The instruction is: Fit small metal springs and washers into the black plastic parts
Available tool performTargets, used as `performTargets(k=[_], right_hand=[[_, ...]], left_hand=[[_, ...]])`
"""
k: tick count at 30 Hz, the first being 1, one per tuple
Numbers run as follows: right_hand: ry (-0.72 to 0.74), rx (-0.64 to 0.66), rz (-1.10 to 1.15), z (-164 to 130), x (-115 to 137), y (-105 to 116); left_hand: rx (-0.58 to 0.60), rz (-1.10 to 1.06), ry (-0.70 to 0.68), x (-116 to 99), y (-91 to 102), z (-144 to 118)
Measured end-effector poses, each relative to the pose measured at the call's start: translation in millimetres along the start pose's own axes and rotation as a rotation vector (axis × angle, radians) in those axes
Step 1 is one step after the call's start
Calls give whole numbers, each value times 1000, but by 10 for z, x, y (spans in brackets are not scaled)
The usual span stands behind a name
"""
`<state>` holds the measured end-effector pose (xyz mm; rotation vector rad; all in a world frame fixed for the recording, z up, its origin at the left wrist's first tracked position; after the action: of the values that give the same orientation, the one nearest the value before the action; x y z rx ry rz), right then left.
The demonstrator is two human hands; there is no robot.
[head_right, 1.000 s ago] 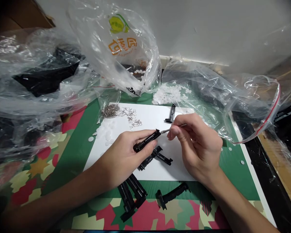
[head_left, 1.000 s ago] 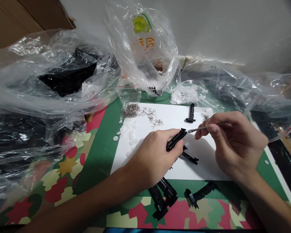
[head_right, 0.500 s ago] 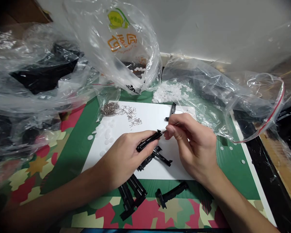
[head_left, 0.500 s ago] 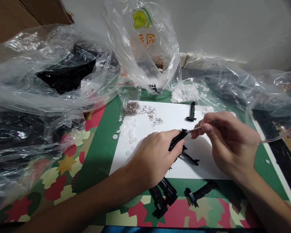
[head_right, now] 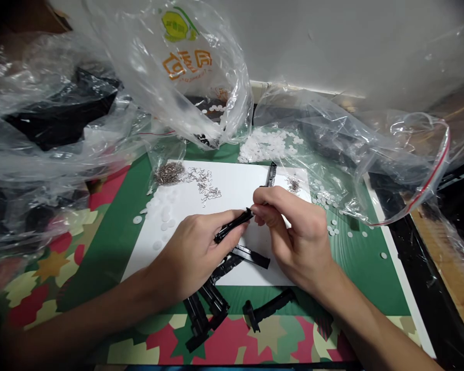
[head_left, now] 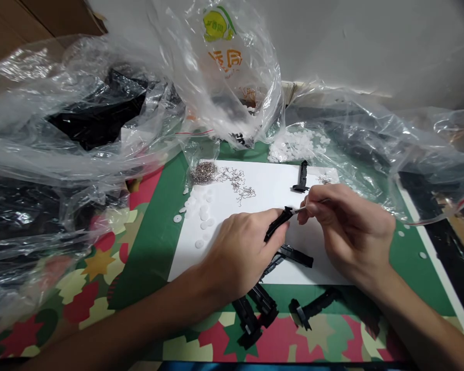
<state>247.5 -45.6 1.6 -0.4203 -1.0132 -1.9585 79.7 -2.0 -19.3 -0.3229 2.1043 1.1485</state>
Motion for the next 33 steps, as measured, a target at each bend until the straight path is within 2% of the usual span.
performTargets(k=[3,9,12,14,17,21,27,33], right_hand=[[-30,-45,42,-8,-12,-5],[-44,-340,90,28,26,154],[-57,-382,93,71,4,214],[-3,-379,107,100,-8,226],[28,-337,171,110,-26,203],[-105,-202,278,62,-73,135],[-189,103,117,80,-133,88],[-218,246,160,123,-85,83]], left_hand=[[13,-41,3,-6,4,-4],[28,-205,-1,-7,44,-18],[15,-272,-20,1,55,-20],[2,-282,-29,1,63,-21],[-4,-251,-28,-4,81,-32],[12,-251,-17,-10,114,-62],[42,-305,-22,-19,146,-69],[55,-329,-48,-30,176,-54]])
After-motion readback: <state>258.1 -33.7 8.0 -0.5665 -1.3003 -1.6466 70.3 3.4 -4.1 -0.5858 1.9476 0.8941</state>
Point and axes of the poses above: each hand's wrist, its own z-axis towards the middle knuckle, its own y-axis out of the back of the hand, x = y × z, the point moved 4 cm from there along z, towards the middle knuckle, and after that the axes turned 13 degrees about y, right-handed, at the moved point
